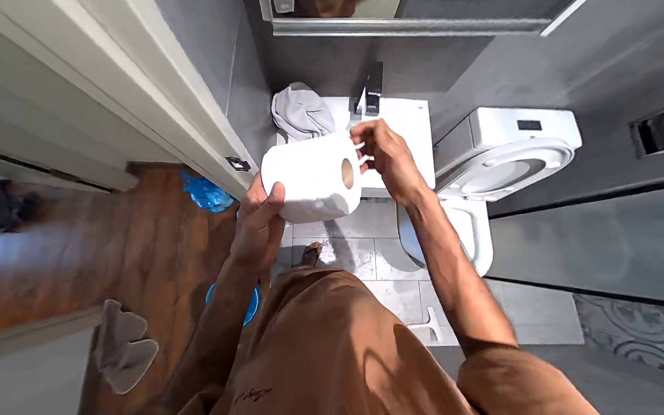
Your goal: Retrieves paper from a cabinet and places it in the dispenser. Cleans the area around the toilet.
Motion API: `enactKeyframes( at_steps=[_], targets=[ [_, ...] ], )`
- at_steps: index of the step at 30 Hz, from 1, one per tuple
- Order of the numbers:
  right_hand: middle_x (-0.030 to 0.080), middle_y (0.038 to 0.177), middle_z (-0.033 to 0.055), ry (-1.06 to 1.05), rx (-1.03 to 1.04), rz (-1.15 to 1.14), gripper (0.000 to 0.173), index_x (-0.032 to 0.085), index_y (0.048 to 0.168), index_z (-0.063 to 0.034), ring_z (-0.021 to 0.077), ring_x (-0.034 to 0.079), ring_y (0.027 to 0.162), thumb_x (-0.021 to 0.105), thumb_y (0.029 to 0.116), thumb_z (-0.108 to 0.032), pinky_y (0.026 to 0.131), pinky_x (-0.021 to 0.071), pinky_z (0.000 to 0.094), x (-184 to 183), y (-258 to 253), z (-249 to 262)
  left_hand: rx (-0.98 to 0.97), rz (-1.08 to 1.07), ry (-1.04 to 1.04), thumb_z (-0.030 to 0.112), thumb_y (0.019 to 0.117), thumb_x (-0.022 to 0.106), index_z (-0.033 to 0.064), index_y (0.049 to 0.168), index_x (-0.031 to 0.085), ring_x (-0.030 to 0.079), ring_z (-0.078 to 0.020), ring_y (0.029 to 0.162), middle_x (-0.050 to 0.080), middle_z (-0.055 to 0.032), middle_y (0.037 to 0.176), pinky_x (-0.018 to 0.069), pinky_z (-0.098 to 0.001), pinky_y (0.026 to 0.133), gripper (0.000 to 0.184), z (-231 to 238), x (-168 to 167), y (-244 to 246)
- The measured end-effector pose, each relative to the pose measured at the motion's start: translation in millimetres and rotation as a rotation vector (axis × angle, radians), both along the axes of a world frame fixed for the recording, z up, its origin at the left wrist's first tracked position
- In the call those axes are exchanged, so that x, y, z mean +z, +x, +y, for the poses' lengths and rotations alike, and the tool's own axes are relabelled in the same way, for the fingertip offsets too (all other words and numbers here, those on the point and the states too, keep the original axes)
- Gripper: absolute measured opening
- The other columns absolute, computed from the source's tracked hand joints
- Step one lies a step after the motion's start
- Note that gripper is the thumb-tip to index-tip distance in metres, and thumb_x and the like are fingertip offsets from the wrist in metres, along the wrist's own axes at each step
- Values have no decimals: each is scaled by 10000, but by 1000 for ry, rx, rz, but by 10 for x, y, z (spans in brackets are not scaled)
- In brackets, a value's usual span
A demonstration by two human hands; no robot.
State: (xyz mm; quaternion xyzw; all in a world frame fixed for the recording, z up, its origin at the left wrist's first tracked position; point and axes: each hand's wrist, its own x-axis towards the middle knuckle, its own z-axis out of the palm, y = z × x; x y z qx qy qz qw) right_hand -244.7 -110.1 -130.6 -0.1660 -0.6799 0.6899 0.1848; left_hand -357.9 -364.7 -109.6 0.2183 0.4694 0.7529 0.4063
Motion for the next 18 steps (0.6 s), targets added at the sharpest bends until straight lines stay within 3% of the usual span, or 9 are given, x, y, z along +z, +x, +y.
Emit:
enactKeyframes(
  at_steps=[1, 3, 5, 8, 9, 11, 14, 16, 18],
  targets=[
    [696, 1124, 21, -61, 58, 51, 629, 564, 1299, -98, 125, 684, 910, 179, 1090, -549, 699, 590, 307, -23, 246, -144, -29, 8, -10, 267, 1092, 475, 125, 1499, 372, 628, -168, 1218, 615, -53, 1340, 522, -398, 1073, 444, 60, 20, 31],
    [675, 1223, 62, -107, 128, 170, 825, 463, 1411, -57, 151, 680, 1043, 280, 1002, -750, 848, 597, 342, -79, 633, -287, -69, 18, -44, 268, 1093, 457, 109, 1470, 386, 651, -168, 1174, 639, -58, 1287, 547, -401, 1037, 415, 254, 40, 113],
    [628, 1372, 112, -22, 94, 202, 990, 323, 1526, 20, 182, 616, 1237, 504, 925, -746, 1068, 509, 395, -109, 893, -350, -92, 39, -88, 242, 1106, 403, 71, 1436, 401, 669, -189, 1144, 654, -85, 1243, 560, -418, 1021, 372, 465, 86, 244],
    [532, 1483, 117, 57, -15, 192, 1191, 241, 1565, 42, 182, 517, 1371, 720, 801, -737, 1168, 445, 373, -140, 1087, -368, -152, 126, -59, 195, 1124, 376, 25, 1473, 362, 662, -232, 1172, 632, -138, 1284, 556, -440, 1041, 388, 764, 220, 405],
    [587, 1409, 77, 25, -47, 196, 1129, 291, 1531, 23, 141, 565, 1304, 754, 797, -700, 1120, 483, 336, -140, 1146, -391, -148, 157, -44, 179, 1119, 394, 14, 1469, 365, 667, -238, 1166, 634, -146, 1280, 564, -439, 1032, 388, 859, 245, 464],
    [705, 1089, -32, -49, -85, 189, 753, 447, 1340, -46, 34, 680, 987, 819, 843, -471, 889, 577, 233, -106, 1260, -463, -118, 230, -13, 159, 1103, 444, -2, 1454, 373, 682, -231, 1132, 648, -143, 1250, 582, -422, 1004, 393, 1029, 274, 561],
    [765, 919, 33, -144, -58, 179, 296, 636, 1147, 5, 88, 735, 801, 767, 887, -46, 762, 631, 261, -34, 1461, -546, -98, 310, 18, 141, 1088, 493, 0, 1471, 338, 690, -225, 1115, 652, -131, 1237, 592, -408, 990, 437, 1161, 341, 649],
    [761, 863, 34, -133, -70, 193, 120, 714, 1027, 7, 89, 723, 750, 732, 909, -10, 718, 630, 264, 6, 1574, -580, -97, 330, 34, 114, 1078, 516, -1, 1479, 301, 704, -217, 1092, 660, -126, 1225, 607, -395, 967, 469, 1190, 379, 706],
    [755, 931, 12, -143, -41, 252, 114, 712, 1035, -38, 65, 708, 840, 718, 930, -81, 781, 606, 259, 100, 1715, -579, -116, 361, 62, 109, 1078, 511, -15, 1488, 265, 695, -197, 1106, 649, -123, 1245, 597, -374, 982, 494, 1205, 368, 739]
  ],
)
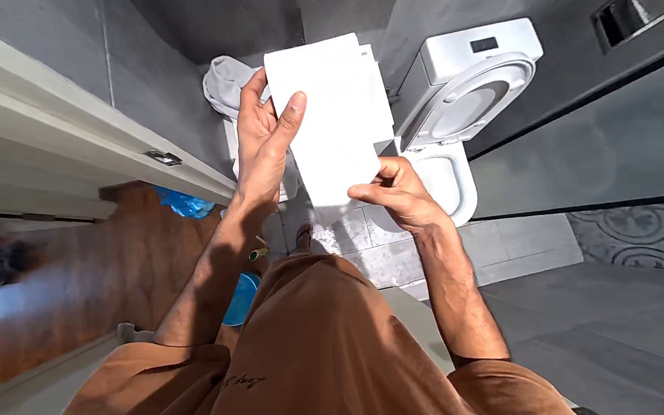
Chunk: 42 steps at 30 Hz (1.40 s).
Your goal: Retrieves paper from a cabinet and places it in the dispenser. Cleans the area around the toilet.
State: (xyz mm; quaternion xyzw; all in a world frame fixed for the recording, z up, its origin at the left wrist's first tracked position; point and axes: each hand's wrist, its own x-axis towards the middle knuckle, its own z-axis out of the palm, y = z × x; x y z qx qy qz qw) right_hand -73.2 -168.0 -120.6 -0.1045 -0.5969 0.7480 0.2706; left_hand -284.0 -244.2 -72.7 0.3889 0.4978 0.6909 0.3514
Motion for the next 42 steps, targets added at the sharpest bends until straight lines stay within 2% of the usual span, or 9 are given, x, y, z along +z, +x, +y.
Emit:
enactKeyframes(
  at_steps=[3, 9, 14, 19, 24, 28, 32, 36, 42],
  targets=[
    [749, 1039, -33, 35, 82, 93, 188, 705, 1129, -106, 48, 698, 958, 681, 971, -205, 866, 596, 271, 229, 179, 34, 1, 22, -21, 194, 1086, 500, -18, 1503, 222, 666, -151, 1139, 645, -103, 1273, 558, -348, 1011, 544, -32, -88, 35],
    [767, 991, 34, 345, 474, -67, 194, 669, 855, -65, 112, 716, 935, 631, 972, -215, 799, 588, 299, 246, 286, 48, 71, -191, -51, 211, 1081, 534, 8, 1457, 380, 706, -266, 1088, 664, -160, 1220, 619, -453, 938, 454, 34, -108, 57],
    [701, 1181, 73, 449, 150, -595, 486, 639, 1265, -76, 184, 673, 1080, 783, 900, -363, 933, 568, 417, -152, 545, 81, 17, -119, 1, 170, 1083, 518, 1, 1429, 398, 694, -245, 1102, 668, -144, 1204, 592, -441, 983, 403, 156, 107, 66],
    [490, 1539, 123, 161, -415, -39, 1102, 202, 1572, -25, 219, 524, 1394, 881, 774, -369, 1092, 528, 413, -9, 333, 317, -162, 19, 10, 115, 1070, 520, 2, 1418, 375, 705, -230, 1072, 680, -124, 1166, 599, -424, 974, 393, 439, 424, 331],
    [751, 991, 102, 72, -355, -17, 619, 429, 1382, 3, 167, 750, 866, 748, 853, 35, 804, 644, 341, 125, 531, 430, -266, 135, 115, -1, 1010, 588, -32, 1464, 278, 714, -240, 1072, 673, -142, 1217, 616, -405, 957, 551, 952, 522, 674],
    [676, 1241, 20, 124, -489, -266, 748, 444, 1502, -183, 172, 668, 1057, 792, 864, -360, 822, 582, 350, -134, 1199, 592, -295, 115, 98, 95, 1049, 560, 16, 1490, 281, 700, -196, 1092, 657, -95, 1232, 608, -385, 966, 528, 1428, 366, 885],
    [619, 1399, -22, -18, -748, -267, 552, 550, 1410, -255, 188, 636, 1207, 421, 1032, -636, 872, 584, 431, -13, 1477, 1016, -347, 145, -47, 211, 1067, 563, 170, 1540, 327, 678, -144, 1121, 626, -21, 1329, 599, -328, 944, 530, 1822, -122, 1366],
    [626, 1157, 66, -194, -931, -385, 441, 650, 1216, -186, 188, 666, 909, 626, 981, -559, 729, 591, 398, 84, 1588, 1630, -512, 155, -40, 220, 1025, 626, 185, 1593, 246, 681, -149, 1089, 642, -33, 1305, 599, -344, 907, 684, 2498, -585, 1838],
    [466, 1505, 73, -174, -1151, -295, 473, 628, 1301, -161, 227, 558, 1295, 773, 909, -381, 938, 588, 447, -289, 2208, 2324, -660, 68, -152, 184, 1052, 587, 159, 1542, 355, 666, -159, 1110, 652, -54, 1275, 561, -365, 977, 542, 3509, -688, 2537]
  ],
)
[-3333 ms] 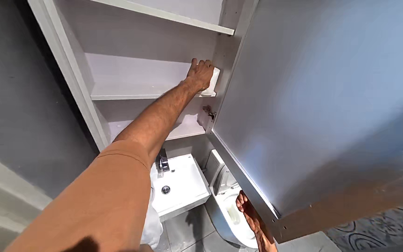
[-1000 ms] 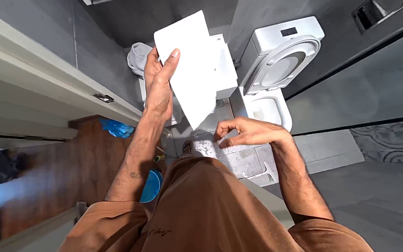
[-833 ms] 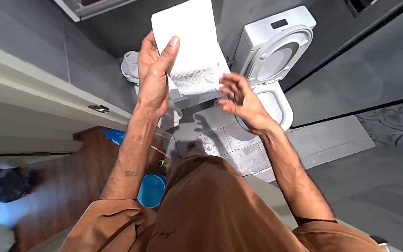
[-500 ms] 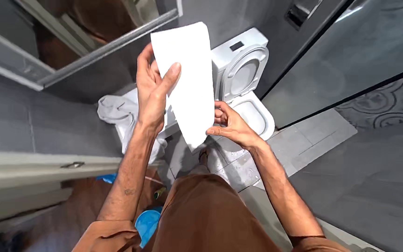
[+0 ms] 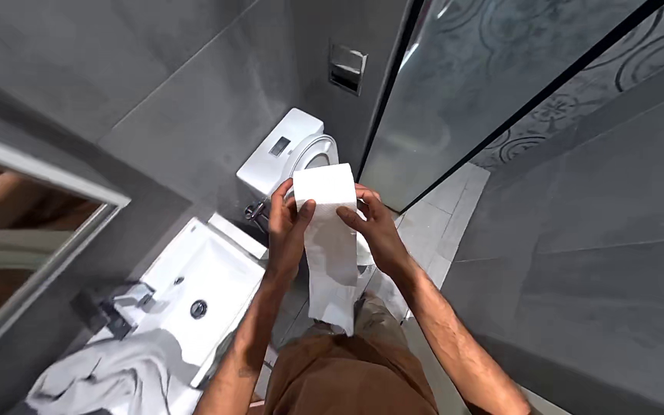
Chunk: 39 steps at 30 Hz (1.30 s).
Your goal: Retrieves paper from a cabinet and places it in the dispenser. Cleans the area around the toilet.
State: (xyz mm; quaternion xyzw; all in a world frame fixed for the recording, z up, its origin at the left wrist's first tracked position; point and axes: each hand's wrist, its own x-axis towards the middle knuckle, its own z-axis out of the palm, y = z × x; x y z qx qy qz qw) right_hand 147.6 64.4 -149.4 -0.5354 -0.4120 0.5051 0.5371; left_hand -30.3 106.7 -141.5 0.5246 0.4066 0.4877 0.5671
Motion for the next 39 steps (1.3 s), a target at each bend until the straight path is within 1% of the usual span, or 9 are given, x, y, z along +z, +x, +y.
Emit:
enactKeyframes(
  at_steps=[6, 9, 13, 16, 20, 25, 31, 36, 39],
  targets=[
    [725, 1114, 70, -99, -116, 121, 451, 618, 1302, -151, 191, 708, 928, 756, 941, -384, 806, 606, 395, -317, 769, 751, -142, 28, 9, 187, 982, 698, 173, 1565, 303, 652, -206, 1154, 633, -82, 1304, 565, -408, 985, 705, 837, -337, 896],
    [708, 1196, 59, -107, -129, 146, 493, 603, 1368, -152, 183, 703, 975, 768, 937, -327, 846, 609, 399, -561, 1211, 1093, -144, 19, -64, 120, 998, 658, 165, 1544, 324, 672, -175, 1125, 675, -54, 1260, 563, -397, 989, 642, 1202, -509, 1311],
    [603, 1383, 84, -23, -243, 112, 289, 710, 1168, -98, 207, 674, 1091, 789, 900, -169, 859, 621, 385, -1161, 1762, 1562, -65, 359, -45, 382, 1070, 498, 100, 1467, 490, 659, -144, 1002, 699, -56, 1117, 541, -396, 916, 487, 1929, -818, 1749],
    [591, 1395, 106, -4, -315, 124, 258, 720, 1116, -57, 214, 652, 1148, 793, 873, -108, 897, 613, 367, -1664, 2038, 1761, -30, 336, -203, 348, 1098, 460, 33, 1319, 584, 679, -158, 977, 722, -70, 1063, 547, -370, 903, 404, 2821, -1049, 2038],
    [554, 1436, 190, -12, -319, 179, 302, 698, 1116, 33, 229, 653, 1163, 778, 857, -100, 919, 609, 345, -2260, 2180, 1803, -43, 87, -500, 376, 1110, 383, 36, 1326, 535, 689, -185, 1079, 705, -76, 1186, 559, -370, 938, 430, 4122, -1440, 2433],
    [533, 1462, 192, -41, -342, 205, 244, 692, 1033, 24, 215, 652, 1177, 781, 840, -94, 888, 616, 313, -2753, 2234, 1666, 91, -67, -502, 396, 1125, 262, 45, 1513, 333, 627, -265, 1217, 560, -166, 1406, 543, -411, 994, 528, 5211, -1900, 2924],
    [529, 1456, 177, -81, -436, 214, 285, 690, 1034, 4, 214, 654, 1162, 812, 854, -181, 888, 618, 315, -3162, 2115, 1730, 227, -182, -515, 393, 1106, 208, 86, 1291, 501, 650, -227, 1003, 630, -110, 1082, 543, -404, 876, 463, 5422, -2023, 3092],
    [536, 1439, 184, -78, -430, 202, 219, 690, 1008, 6, 209, 643, 1169, 791, 859, -119, 885, 610, 307, -3159, 1732, 2392, 158, -237, -418, 112, 1021, 308, 124, 996, 492, 647, -176, 882, 648, -51, 936, 532, -363, 800, 186, 5006, -1829, 2367],
    [553, 1435, 148, -23, -442, 147, 226, 699, 1012, -22, 215, 639, 1185, 816, 850, -128, 895, 613, 350, -3040, 1539, 3079, 23, -291, -403, 7, 1002, 354, 151, 1000, 547, 658, -149, 854, 630, -7, 875, 563, -341, 824, 241, 4902, -1599, 2067]
  ],
)
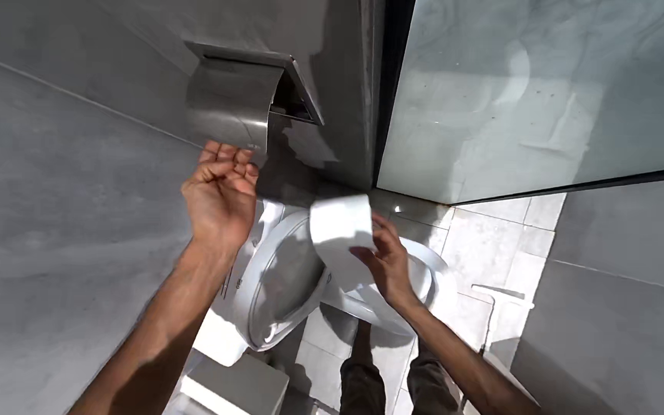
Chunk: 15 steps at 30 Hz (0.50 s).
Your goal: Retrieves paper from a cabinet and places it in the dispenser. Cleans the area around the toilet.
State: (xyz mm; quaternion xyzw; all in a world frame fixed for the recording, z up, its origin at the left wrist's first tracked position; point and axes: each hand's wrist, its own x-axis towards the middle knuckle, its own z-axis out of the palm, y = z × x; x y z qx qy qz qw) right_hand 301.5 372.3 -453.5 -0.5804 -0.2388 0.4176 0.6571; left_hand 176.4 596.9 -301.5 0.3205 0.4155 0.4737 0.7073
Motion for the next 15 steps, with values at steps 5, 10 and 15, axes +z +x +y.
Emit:
enactKeyframes(
  at_steps=[5, 10, 15],
  targets=[
    [460, 1511, 107, 98, -48, -152, 231, 656, 1016, -70, 187, 625, 1153, 802, 874, -180, 795, 617, 336, 555, -107, 1090, -121, 144, 122, -36, 975, 475, 182, 1048, 592, 670, -93, 908, 673, 28, 979, 577, -280, 827, 258, 10, -76, -84],
    [448, 1497, 107, 55, -141, -77, 289, 628, 1089, -87, 208, 595, 1153, 786, 916, -257, 767, 586, 331, 734, -367, 1549, -125, 289, 301, 63, 1031, 559, 194, 1018, 634, 649, -76, 975, 674, 57, 1006, 559, -289, 900, 151, 112, -234, -139],
    [400, 1460, 191, 105, -375, -43, 236, 595, 1132, -47, 248, 550, 1182, 712, 928, -73, 780, 571, 311, 847, -709, 1963, -101, 417, 393, 66, 1022, 568, 213, 1120, 649, 633, -59, 1038, 686, 87, 1090, 526, -268, 922, 195, 229, -303, -171]
  ],
)
